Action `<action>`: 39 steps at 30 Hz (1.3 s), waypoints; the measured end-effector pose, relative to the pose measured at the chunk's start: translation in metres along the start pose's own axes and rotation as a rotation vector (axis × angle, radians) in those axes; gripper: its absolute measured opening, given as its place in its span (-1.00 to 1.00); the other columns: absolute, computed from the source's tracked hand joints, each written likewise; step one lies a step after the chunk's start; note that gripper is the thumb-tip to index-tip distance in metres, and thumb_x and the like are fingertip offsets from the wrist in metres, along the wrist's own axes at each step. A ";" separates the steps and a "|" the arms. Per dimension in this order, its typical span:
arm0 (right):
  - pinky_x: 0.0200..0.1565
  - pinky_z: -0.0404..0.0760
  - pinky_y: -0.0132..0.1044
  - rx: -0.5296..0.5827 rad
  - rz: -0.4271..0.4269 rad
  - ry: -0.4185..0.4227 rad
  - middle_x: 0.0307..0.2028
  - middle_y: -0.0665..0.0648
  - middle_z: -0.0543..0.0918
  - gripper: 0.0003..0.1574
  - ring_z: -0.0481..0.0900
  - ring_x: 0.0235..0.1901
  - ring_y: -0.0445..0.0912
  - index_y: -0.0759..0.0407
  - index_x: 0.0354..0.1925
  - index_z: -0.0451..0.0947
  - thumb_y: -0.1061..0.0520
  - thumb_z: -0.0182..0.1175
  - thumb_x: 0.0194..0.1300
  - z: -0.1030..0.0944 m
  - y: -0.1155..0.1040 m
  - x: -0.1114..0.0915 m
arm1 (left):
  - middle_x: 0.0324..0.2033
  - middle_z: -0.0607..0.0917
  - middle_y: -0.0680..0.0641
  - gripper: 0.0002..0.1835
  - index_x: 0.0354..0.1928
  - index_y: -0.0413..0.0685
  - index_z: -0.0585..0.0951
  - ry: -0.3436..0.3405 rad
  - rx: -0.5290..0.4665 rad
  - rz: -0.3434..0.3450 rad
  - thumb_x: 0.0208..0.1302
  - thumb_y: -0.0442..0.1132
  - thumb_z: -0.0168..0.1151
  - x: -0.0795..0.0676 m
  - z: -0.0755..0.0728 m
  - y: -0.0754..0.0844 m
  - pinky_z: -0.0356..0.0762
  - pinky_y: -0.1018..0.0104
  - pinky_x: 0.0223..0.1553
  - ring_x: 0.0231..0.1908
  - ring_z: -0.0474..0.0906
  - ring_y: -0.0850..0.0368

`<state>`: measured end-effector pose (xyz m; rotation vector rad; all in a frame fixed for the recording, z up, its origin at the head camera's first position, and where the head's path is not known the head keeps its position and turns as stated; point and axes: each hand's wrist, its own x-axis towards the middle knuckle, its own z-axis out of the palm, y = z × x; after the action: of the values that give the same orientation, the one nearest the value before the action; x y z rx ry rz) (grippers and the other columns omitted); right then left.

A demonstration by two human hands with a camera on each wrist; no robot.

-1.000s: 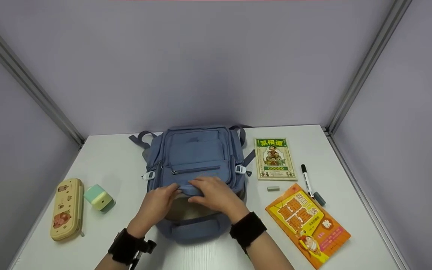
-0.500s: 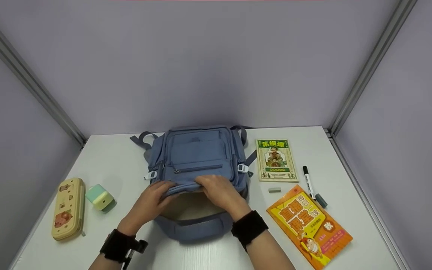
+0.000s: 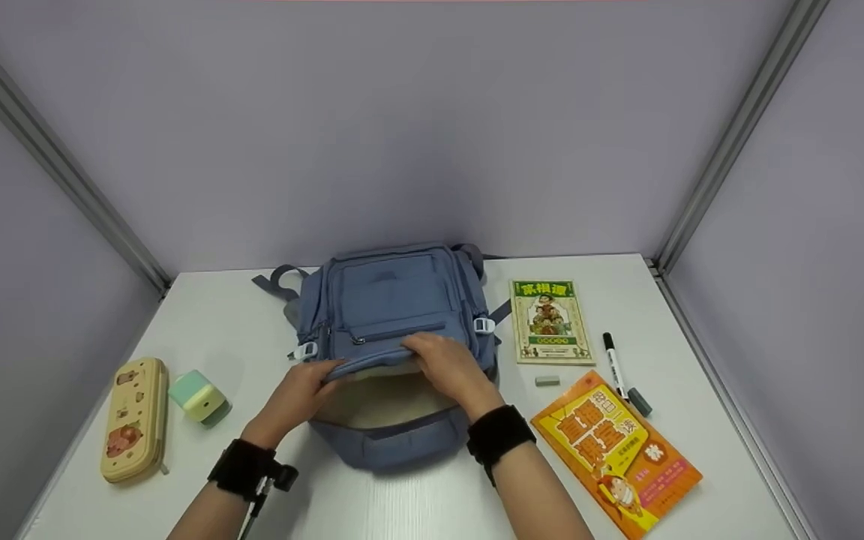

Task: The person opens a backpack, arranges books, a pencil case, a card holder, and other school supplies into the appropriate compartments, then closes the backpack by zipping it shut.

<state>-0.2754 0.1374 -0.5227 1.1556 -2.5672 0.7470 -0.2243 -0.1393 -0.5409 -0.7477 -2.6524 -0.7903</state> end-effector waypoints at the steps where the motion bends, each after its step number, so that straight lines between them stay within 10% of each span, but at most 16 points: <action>1: 0.02 0.56 -0.06 -0.013 0.005 0.011 -0.04 0.17 0.68 -0.64 0.63 -0.02 0.09 0.20 -0.01 0.59 0.40 0.24 0.23 -0.003 0.000 0.002 | -0.32 0.73 -0.10 -0.84 -0.14 -0.14 0.68 0.006 0.010 0.008 0.28 -0.26 0.31 0.004 -0.003 0.000 0.59 0.08 -0.27 -0.30 0.69 0.00; 10: -0.04 0.59 -0.05 -0.093 0.024 0.068 -0.04 0.17 0.69 -0.68 0.65 -0.05 0.09 0.17 -0.01 0.60 0.35 0.26 0.25 -0.027 -0.006 0.017 | -0.66 0.18 0.19 -0.60 -0.57 0.04 0.30 -0.008 -0.087 0.026 0.28 -0.14 0.32 0.029 -0.029 0.004 0.25 0.32 -0.51 -0.61 0.22 0.28; 24: 0.01 0.54 0.01 0.077 0.161 -0.042 -0.01 0.20 0.67 -0.68 0.62 -0.01 0.10 0.16 0.08 0.59 0.32 0.16 0.38 -0.064 -0.003 0.049 | -0.23 0.71 0.00 -0.70 0.05 -0.11 0.65 0.136 -0.449 -0.073 0.38 -0.12 0.24 0.030 -0.036 -0.011 0.55 0.20 -0.20 -0.29 0.60 0.19; 32: -0.19 0.53 -0.05 0.051 0.184 -0.044 -0.20 0.15 0.68 -0.82 0.59 -0.28 0.01 0.16 -0.07 0.62 0.27 0.20 0.37 -0.058 -0.002 0.056 | -0.53 0.57 0.07 -0.76 -0.22 -0.15 0.64 0.241 -0.437 -0.168 0.44 -0.11 0.16 0.039 -0.024 -0.021 0.44 0.28 -0.40 -0.50 0.47 0.19; 39: -0.02 0.54 -0.02 0.063 0.257 -0.009 0.00 0.13 0.68 -0.62 0.63 -0.03 0.04 0.08 0.09 0.63 0.04 0.30 0.33 -0.053 0.001 0.045 | -0.65 0.33 0.11 -0.69 -0.49 -0.10 0.47 0.268 -0.429 -0.290 0.44 -0.15 0.16 0.054 -0.025 -0.021 0.24 0.32 -0.49 -0.61 0.27 0.19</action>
<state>-0.3056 0.1382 -0.4600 0.8554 -2.7508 0.8842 -0.2780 -0.1472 -0.5088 -0.3131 -2.3983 -1.4554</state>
